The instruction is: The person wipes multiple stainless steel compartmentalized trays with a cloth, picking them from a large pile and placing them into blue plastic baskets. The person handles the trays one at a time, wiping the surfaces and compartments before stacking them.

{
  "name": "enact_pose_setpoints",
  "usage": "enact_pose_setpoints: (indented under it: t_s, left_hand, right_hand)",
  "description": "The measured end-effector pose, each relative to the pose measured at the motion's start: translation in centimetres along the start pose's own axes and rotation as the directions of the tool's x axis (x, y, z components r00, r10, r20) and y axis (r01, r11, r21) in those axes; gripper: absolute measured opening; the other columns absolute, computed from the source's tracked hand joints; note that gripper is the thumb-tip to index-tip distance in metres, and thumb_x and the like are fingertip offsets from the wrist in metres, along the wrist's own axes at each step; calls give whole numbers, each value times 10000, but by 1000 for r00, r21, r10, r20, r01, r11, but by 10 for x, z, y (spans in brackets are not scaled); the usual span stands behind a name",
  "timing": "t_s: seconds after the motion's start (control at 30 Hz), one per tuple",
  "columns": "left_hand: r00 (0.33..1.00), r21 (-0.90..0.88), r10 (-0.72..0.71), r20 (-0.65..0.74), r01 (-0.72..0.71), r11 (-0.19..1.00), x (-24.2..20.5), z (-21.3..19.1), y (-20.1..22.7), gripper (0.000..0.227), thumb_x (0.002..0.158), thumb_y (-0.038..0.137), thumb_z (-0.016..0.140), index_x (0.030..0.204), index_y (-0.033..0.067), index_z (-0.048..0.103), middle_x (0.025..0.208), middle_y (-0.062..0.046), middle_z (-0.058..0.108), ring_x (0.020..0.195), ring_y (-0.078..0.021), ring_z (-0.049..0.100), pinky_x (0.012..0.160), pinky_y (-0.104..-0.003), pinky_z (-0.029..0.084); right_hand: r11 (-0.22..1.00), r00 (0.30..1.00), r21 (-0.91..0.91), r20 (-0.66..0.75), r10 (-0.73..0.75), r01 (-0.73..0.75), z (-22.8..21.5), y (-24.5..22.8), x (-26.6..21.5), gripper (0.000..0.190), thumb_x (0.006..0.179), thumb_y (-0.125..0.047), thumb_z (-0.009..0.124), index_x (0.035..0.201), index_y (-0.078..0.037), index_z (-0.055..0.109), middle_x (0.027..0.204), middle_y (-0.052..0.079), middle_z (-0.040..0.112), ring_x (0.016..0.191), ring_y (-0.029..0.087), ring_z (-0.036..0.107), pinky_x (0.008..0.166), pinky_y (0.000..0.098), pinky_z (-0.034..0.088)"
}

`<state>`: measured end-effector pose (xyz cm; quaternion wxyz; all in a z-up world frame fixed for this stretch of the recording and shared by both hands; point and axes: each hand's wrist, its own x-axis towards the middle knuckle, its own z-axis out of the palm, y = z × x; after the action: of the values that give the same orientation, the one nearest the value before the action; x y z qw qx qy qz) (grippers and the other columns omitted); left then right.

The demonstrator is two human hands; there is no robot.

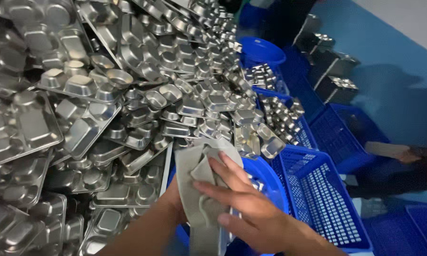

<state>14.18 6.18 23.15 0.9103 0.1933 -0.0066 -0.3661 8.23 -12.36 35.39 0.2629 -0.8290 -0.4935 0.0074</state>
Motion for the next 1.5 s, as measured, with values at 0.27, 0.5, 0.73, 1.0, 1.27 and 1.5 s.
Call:
enact_pose_setpoints:
  t_s: [0.27,0.5,0.73,1.0,1.27,1.5]
  left_hand:
    - [986,202,-114,124,87,975,-5,32,10,599,904,544,548,1292,94,632,1127,-136,729,966,-265,741,826,-403,626]
    - [968,569,-6,249,-141,810,1,42,0,745,945,442,647,1544,68,409,1279,-151,630,1096,-226,647,876,-385,549]
    - [933,577,296,204,-358,734,-2,42,-34,1240,850,326,722,1549,241,-300,1650,-105,307,1504,-249,325,1199,-394,273]
    - [948,401,265,-175,-177,899,0,43,-11,686,821,420,694,1440,262,443,1240,-93,660,1056,-252,650,901,-420,536]
    - [975,247,194,-108,-163,955,-1,57,-35,402,831,471,679,925,83,725,819,-109,734,703,-265,699,714,-401,570]
    - [906,206,393,-159,-358,911,-15,45,-44,434,881,457,648,1065,70,716,945,-115,737,799,-259,714,794,-408,577]
  right_hand:
    - [960,863,-41,-451,229,-276,23,-3,17,789,753,-216,804,1439,-60,447,1446,274,430,1404,421,389,1157,484,335]
    - [813,463,475,-668,582,-337,70,-16,16,490,952,-201,610,1400,-98,442,1234,134,646,1160,300,645,994,414,518]
    - [13,270,998,5,963,-63,71,21,4,577,1000,-503,405,1365,-79,547,1130,105,696,1005,277,681,841,451,557]
    - [615,546,476,-294,785,-628,112,-8,-34,532,988,-406,477,1410,-85,531,1249,148,703,1187,292,686,998,395,519]
    - [753,741,285,-173,648,-592,58,-76,-48,1027,636,-173,916,1489,-101,348,1390,202,528,1242,356,589,1002,419,497]
    - [90,434,807,217,875,-584,82,-54,-87,905,764,-80,806,1508,-171,299,1205,133,729,1128,270,720,955,395,582]
